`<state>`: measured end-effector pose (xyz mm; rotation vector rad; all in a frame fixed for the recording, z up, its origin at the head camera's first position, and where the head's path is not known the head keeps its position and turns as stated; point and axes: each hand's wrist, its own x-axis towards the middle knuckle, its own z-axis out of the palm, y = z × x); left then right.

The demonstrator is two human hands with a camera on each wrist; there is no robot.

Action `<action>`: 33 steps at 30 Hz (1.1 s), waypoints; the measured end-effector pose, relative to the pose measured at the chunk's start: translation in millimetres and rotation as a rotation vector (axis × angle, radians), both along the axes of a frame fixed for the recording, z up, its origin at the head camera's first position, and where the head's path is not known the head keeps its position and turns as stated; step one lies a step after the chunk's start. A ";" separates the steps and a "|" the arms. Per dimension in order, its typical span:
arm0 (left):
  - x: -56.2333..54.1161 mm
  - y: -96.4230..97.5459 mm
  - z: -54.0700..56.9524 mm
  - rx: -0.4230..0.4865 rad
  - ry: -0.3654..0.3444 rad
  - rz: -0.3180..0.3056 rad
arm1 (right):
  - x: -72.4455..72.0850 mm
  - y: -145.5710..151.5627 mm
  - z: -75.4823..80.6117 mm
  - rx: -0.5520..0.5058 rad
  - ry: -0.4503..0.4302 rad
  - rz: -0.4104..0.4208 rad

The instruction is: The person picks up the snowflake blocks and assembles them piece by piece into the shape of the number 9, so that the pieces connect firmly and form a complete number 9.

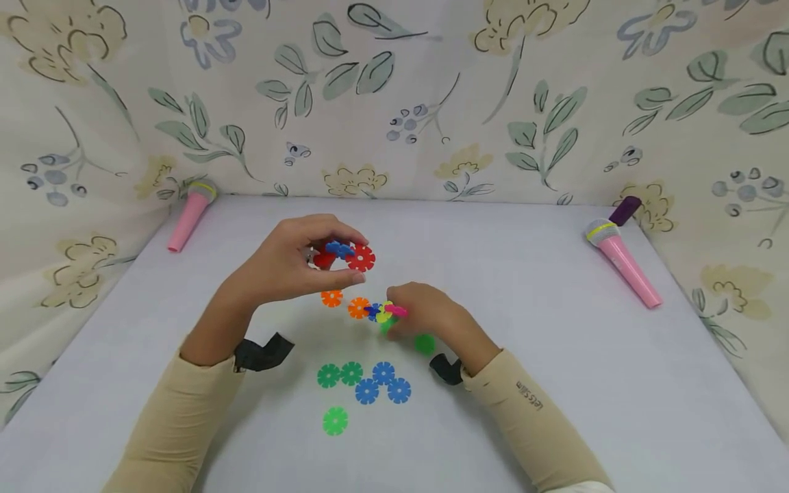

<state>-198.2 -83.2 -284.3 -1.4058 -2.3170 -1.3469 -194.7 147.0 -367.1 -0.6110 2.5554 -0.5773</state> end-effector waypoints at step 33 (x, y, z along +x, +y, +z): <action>0.3 -0.9 -1.2 -0.053 -0.083 0.080 | 29.8 15.5 66.9 -0.681 0.672 0.196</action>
